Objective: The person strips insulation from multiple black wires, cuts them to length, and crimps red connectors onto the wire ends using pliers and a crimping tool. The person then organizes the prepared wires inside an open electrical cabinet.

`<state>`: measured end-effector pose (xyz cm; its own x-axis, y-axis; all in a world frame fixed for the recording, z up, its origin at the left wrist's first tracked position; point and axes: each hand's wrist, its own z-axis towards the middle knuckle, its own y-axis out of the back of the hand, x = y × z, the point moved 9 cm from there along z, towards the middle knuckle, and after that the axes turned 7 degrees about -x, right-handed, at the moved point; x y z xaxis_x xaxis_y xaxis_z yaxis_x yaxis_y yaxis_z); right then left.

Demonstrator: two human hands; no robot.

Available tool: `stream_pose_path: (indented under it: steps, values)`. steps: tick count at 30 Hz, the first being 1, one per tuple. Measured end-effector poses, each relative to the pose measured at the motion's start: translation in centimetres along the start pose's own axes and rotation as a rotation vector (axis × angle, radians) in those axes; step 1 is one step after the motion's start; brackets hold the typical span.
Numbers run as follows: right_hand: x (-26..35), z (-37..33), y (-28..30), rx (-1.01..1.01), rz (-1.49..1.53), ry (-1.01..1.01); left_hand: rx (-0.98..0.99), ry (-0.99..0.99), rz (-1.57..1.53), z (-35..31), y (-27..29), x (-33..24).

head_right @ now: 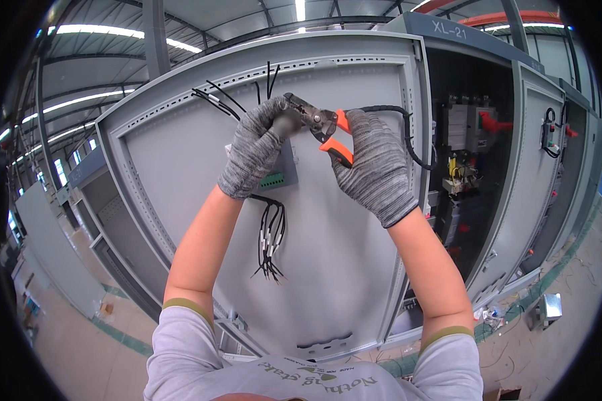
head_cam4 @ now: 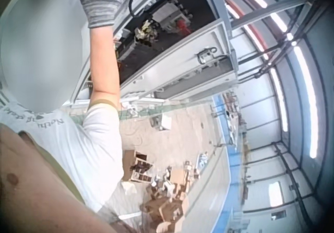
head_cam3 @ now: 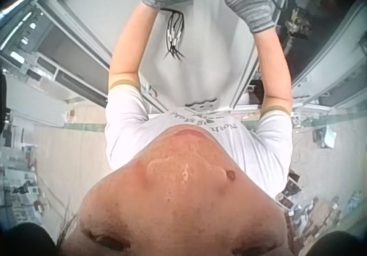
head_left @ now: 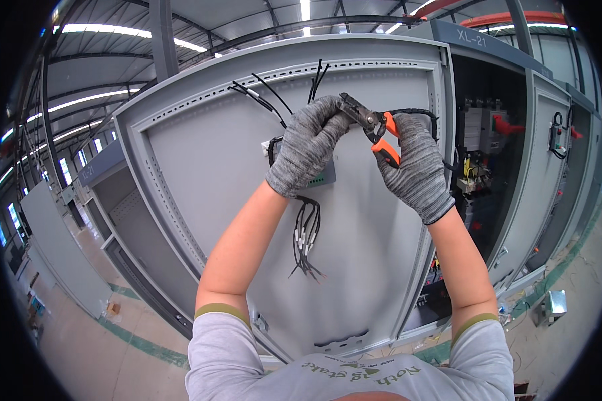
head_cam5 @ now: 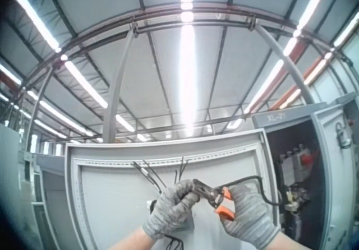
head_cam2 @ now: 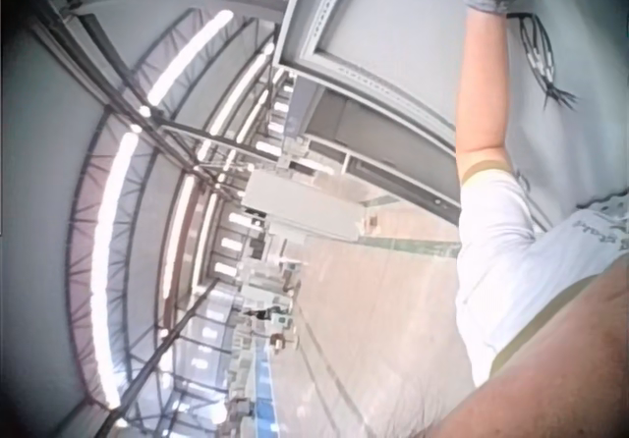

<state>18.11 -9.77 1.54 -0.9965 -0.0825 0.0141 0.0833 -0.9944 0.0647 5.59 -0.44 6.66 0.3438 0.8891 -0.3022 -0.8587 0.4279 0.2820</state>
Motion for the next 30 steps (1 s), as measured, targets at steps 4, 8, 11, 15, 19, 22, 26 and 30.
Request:
stream_pose_path:
  steps: [4,8,11,15,19,22,26,30]
  values:
    - [0.4,0.2,0.0,0.038,0.08,-0.05,0.023,0.026,-0.025,0.3,0.0,1.1]
    - [0.2,0.2,-0.1,0.022,0.063,-0.027,0.025,0.024,-0.048,0.4,-0.1,0.7]
    - [-0.4,0.5,-1.0,0.123,0.038,-0.112,0.036,0.08,-0.041,0.4,0.0,1.0]
    - [-0.5,-0.2,-2.4,0.236,0.262,-0.229,-0.004,0.084,-0.148,0.3,0.4,1.4]
    - [2.5,-2.7,-5.9,0.637,1.829,-0.729,0.043,0.059,-0.187,0.3,0.8,1.9]
    - [0.2,-1.3,-5.3,0.448,1.587,-0.683,-0.059,-0.098,-0.102,0.3,1.7,-0.4]
    - [-3.6,-0.4,-4.1,0.265,0.714,-0.423,-0.368,-0.239,0.027,0.7,4.6,0.0]
    - [-5.7,1.1,-3.8,0.06,0.182,-0.251,-0.483,-0.447,0.512,2.4,3.8,-2.2]
